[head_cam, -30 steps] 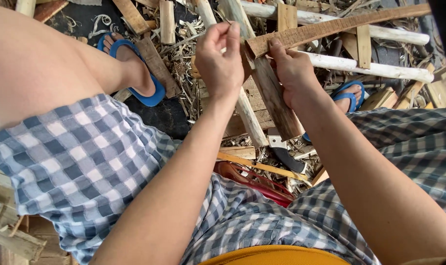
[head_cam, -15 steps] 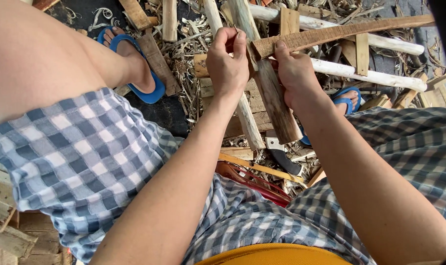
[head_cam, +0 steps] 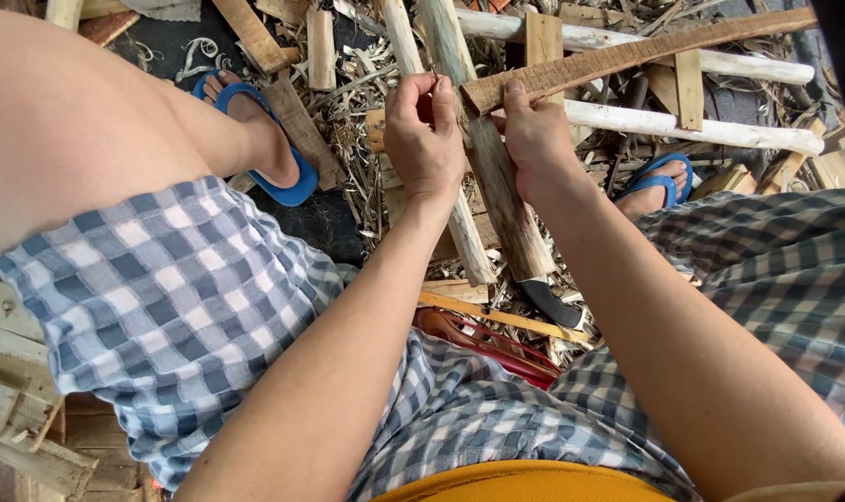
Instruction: Splitting and carving wood pieces using a knife and a hammer.
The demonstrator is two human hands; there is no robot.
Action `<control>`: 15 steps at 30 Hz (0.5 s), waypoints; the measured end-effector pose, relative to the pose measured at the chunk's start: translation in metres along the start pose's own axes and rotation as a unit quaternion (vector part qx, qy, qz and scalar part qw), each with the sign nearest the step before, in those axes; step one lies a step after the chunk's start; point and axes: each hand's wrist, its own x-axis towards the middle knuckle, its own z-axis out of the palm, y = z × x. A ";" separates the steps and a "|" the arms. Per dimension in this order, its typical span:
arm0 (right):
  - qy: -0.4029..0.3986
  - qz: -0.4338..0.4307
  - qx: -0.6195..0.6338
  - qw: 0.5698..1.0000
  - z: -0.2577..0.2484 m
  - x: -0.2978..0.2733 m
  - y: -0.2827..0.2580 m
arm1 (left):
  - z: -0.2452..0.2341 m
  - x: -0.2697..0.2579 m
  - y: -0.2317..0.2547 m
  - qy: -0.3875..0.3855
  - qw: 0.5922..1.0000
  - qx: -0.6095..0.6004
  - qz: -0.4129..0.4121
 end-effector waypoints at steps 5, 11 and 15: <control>0.005 -0.014 -0.010 1.000 0.002 0.005 0.002 | 0.002 0.001 -0.008 -0.010 1.000 0.023 -0.001; 0.013 0.011 -0.094 0.995 0.002 0.004 -0.005 | 0.002 -0.001 0.000 -0.005 0.998 0.056 -0.017; -0.013 -0.002 -0.098 0.995 0.002 0.003 -0.006 | 0.005 -0.004 0.006 0.000 0.994 0.104 -0.044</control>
